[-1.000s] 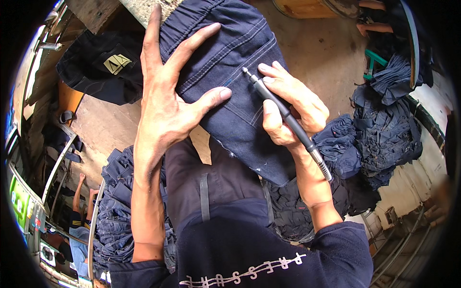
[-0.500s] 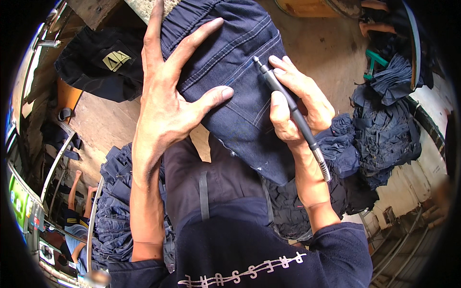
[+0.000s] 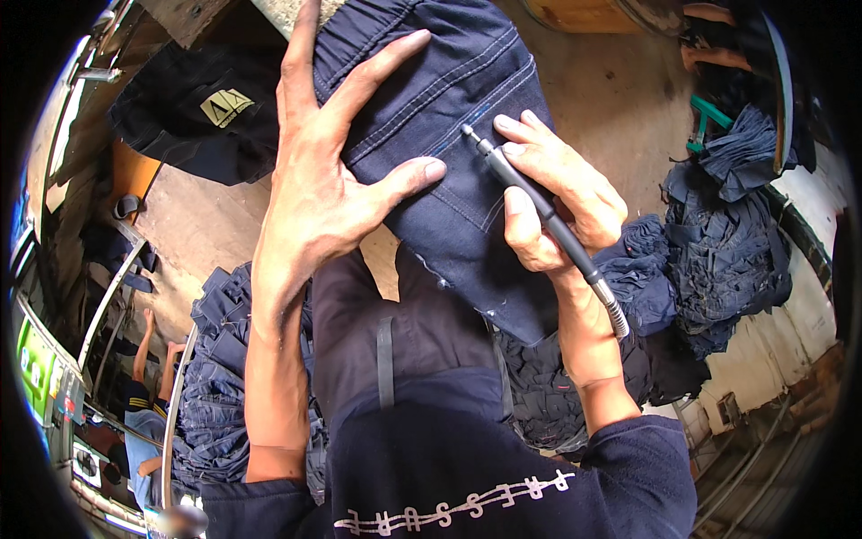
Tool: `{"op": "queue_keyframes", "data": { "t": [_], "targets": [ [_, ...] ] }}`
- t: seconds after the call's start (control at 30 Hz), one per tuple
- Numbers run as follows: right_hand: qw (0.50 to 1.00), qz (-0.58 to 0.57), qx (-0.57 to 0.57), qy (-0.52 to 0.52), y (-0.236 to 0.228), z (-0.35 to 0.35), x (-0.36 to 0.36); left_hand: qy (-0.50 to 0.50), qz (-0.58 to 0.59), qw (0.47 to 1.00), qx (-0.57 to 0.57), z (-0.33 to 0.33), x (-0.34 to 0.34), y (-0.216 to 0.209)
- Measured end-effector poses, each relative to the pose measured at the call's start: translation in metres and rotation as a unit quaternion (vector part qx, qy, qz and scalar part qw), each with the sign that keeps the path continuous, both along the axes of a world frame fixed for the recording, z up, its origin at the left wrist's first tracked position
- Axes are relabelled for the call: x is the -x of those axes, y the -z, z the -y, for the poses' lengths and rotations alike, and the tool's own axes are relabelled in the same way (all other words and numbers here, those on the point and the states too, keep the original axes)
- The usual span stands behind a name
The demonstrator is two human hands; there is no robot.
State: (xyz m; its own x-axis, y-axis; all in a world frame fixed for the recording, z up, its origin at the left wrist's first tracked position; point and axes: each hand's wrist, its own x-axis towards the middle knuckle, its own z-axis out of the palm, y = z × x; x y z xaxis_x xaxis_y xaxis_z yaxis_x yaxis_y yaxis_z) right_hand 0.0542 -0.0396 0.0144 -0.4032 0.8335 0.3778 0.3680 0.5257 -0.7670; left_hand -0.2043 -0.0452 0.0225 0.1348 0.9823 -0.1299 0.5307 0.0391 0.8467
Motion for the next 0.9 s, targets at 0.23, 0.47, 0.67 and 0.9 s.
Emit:
{"op": "queue_keyframes", "data": {
  "t": [0.23,0.47,0.67,0.9],
  "targets": [
    [0.998,0.001,-0.005,-0.070,0.001,0.002,0.001,0.040,0.002,0.999,-0.022,-0.001,0.013,0.010],
    [0.997,0.014,-0.006,-0.072,-0.002,-0.001,0.006,0.040,0.033,0.998,-0.028,0.000,0.012,0.012],
    [0.998,-0.002,-0.011,-0.068,0.003,0.004,-0.001,0.033,0.010,0.998,-0.057,0.001,0.012,0.013],
    [0.958,-0.185,0.094,0.197,-0.002,0.061,-0.025,-0.069,-0.231,0.960,-0.144,-0.012,-0.006,-0.010]
  ]
}}
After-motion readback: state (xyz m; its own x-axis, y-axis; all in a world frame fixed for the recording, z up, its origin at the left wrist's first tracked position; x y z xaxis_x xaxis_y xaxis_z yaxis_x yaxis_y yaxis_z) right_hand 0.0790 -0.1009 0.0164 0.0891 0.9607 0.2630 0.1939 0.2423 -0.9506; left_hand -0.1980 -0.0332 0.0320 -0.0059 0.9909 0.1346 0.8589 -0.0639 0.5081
